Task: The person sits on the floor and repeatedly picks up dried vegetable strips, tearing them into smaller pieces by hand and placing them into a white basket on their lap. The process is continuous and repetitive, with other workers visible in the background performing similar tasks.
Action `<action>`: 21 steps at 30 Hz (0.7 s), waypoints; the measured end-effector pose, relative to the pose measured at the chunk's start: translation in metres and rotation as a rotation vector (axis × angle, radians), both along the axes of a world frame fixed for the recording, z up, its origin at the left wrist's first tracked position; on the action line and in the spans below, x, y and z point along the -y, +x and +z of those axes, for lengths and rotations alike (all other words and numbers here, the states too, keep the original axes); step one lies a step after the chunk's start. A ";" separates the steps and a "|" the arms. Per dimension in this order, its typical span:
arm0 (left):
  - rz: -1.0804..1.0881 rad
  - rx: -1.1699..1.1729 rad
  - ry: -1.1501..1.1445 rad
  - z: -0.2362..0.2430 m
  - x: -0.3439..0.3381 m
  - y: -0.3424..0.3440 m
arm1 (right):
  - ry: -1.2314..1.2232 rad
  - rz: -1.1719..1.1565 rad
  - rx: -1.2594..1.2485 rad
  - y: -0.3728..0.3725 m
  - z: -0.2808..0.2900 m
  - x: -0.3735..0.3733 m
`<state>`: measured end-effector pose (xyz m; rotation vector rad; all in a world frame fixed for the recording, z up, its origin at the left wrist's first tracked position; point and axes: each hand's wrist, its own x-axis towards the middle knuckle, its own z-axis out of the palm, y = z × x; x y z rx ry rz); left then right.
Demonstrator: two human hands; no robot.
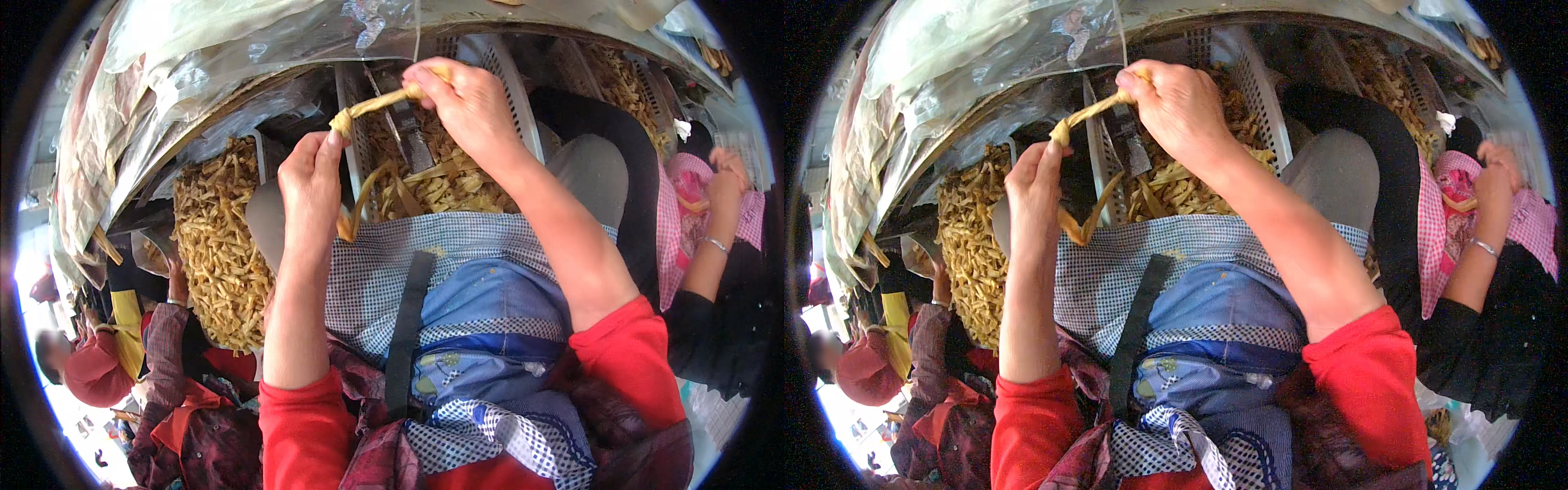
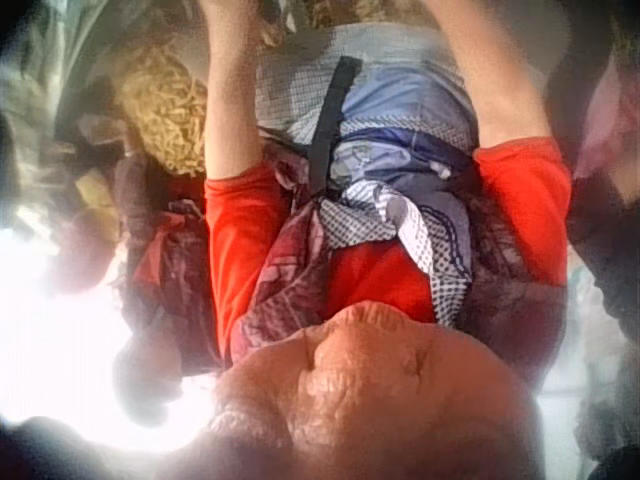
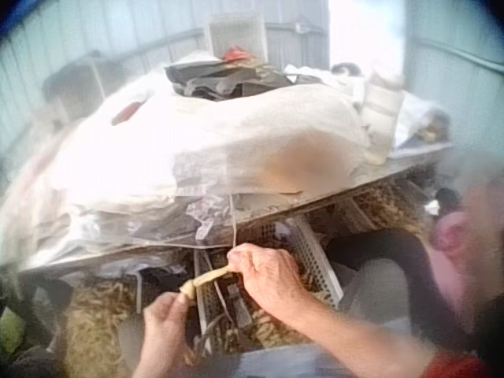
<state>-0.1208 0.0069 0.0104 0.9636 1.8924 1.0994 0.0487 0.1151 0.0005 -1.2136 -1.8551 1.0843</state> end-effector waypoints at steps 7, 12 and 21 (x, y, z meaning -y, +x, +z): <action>0.160 0.605 -0.432 -0.035 0.072 0.058 | 0.246 -0.019 0.264 0.041 -0.016 0.032; -0.559 -0.315 0.029 0.013 0.095 0.072 | 0.261 0.326 0.166 0.069 0.045 0.093; -0.960 -0.397 0.081 0.002 0.148 0.064 | 0.173 0.110 0.653 0.111 -0.007 0.151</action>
